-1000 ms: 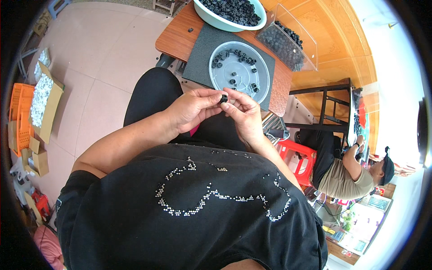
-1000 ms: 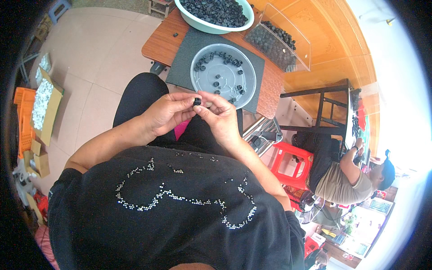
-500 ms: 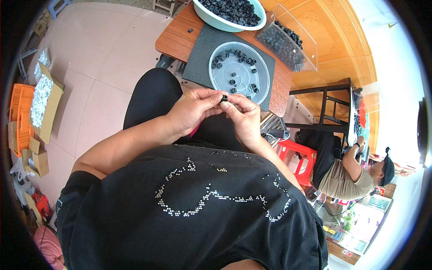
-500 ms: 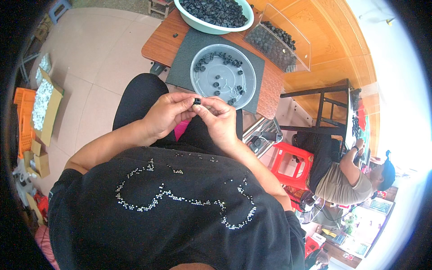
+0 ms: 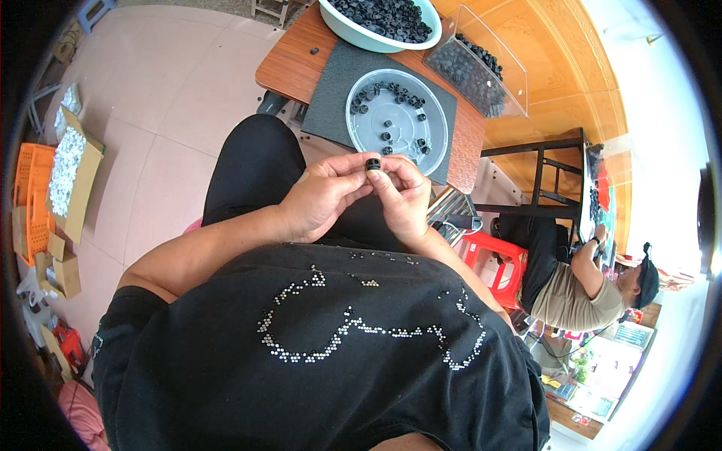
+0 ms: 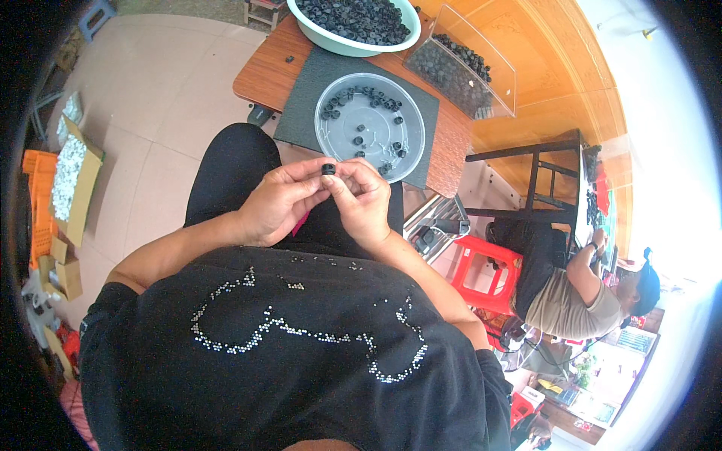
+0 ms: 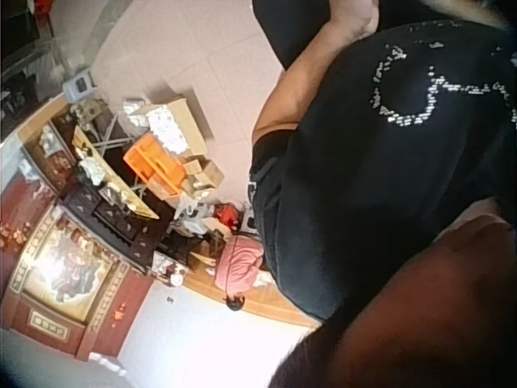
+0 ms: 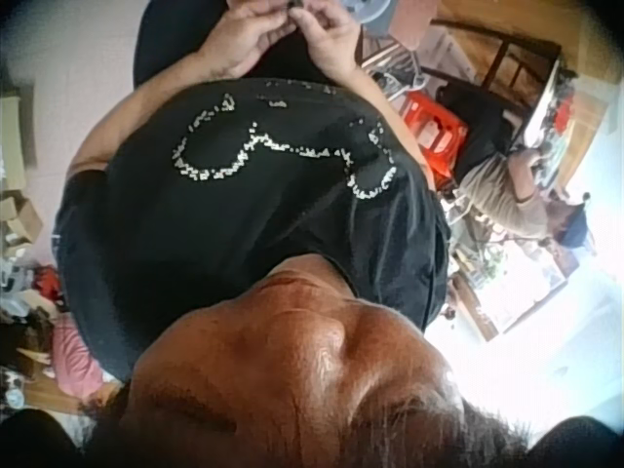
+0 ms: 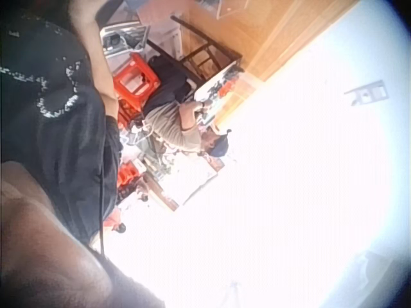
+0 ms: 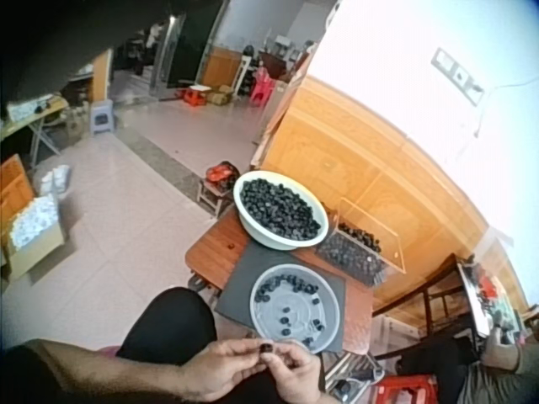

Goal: The person sorts and assembles small black plastic components by hand, transferring them from a bowl into a clear container.

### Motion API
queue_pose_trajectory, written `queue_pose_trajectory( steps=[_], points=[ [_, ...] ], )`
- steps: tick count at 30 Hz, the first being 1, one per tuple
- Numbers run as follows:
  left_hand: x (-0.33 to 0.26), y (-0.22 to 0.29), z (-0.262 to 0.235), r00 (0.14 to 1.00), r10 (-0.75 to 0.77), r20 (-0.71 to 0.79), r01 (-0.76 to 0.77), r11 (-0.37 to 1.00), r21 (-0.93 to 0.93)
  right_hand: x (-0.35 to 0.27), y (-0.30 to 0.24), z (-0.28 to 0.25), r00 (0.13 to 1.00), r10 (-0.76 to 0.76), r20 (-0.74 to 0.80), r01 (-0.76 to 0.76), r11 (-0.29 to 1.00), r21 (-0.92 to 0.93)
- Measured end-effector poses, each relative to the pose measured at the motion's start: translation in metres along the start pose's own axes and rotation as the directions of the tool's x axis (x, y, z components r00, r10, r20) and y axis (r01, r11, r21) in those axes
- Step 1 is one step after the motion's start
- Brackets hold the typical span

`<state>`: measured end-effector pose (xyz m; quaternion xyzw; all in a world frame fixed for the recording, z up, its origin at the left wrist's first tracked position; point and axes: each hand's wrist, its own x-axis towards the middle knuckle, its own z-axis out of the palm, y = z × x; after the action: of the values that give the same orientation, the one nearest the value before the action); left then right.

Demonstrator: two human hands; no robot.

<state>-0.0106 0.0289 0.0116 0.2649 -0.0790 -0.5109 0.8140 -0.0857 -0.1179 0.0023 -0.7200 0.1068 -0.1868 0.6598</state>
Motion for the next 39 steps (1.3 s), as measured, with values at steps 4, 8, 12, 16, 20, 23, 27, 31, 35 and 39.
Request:
queue_pose_trajectory(
  steps=[4, 8, 12, 16, 20, 23, 27, 31, 35, 39],
  points=[
    [0.001, -0.004, -0.002, 1.000, 0.002, -0.028, -0.002, 1.000, -0.005, 0.002, 0.000, 0.000, 0.994, -0.104, 0.020, 0.106, 0.989, -0.105],
    [-0.001, -0.003, -0.002, 1.000, -0.029, -0.005, 0.029, 0.999, -0.020, 0.003, -0.001, -0.001, 0.990, -0.138, 0.039, 0.143, 0.978, -0.150],
    [-0.001, -0.005, -0.004, 0.995, -0.097, -0.033, 0.094, 0.992, -0.081, 0.001, -0.004, 0.000, 0.986, -0.159, 0.046, 0.165, 0.965, -0.205],
    [-0.001, -0.006, -0.003, 0.992, -0.118, -0.052, 0.112, 0.989, -0.100, 0.003, 0.000, -0.001, 0.969, -0.239, 0.069, 0.249, 0.930, -0.270],
    [0.002, -0.008, -0.006, 0.998, -0.050, -0.046, 0.049, 0.999, -0.021, 0.000, 0.001, -0.002, 0.974, -0.216, 0.062, 0.225, 0.932, -0.284],
    [0.003, -0.004, -0.002, 0.999, -0.005, -0.051, 0.008, 0.998, 0.064, -0.002, -0.006, 0.003, 0.992, -0.125, -0.009, 0.122, 0.977, -0.178],
    [0.002, -0.003, 0.001, 0.998, 0.051, -0.049, -0.044, 0.991, 0.123, 0.003, -0.011, -0.001, 0.975, -0.213, 0.059, 0.220, 0.961, -0.167],
    [0.002, 0.000, 0.007, 0.993, 0.117, -0.035, -0.101, 0.949, 0.298, 0.001, -0.018, 0.002, 0.987, -0.133, 0.085, 0.129, 0.991, 0.043],
    [-0.002, 0.006, 0.008, 0.980, 0.199, -0.019, -0.155, 0.818, 0.554, 0.002, -0.022, 0.000, 0.984, -0.137, 0.116, 0.134, 0.990, 0.031],
    [-0.003, 0.006, 0.008, 0.979, 0.203, -0.023, -0.154, 0.808, 0.568, 0.003, -0.021, -0.005, 0.959, -0.216, 0.185, 0.233, 0.969, -0.077]
  ],
)
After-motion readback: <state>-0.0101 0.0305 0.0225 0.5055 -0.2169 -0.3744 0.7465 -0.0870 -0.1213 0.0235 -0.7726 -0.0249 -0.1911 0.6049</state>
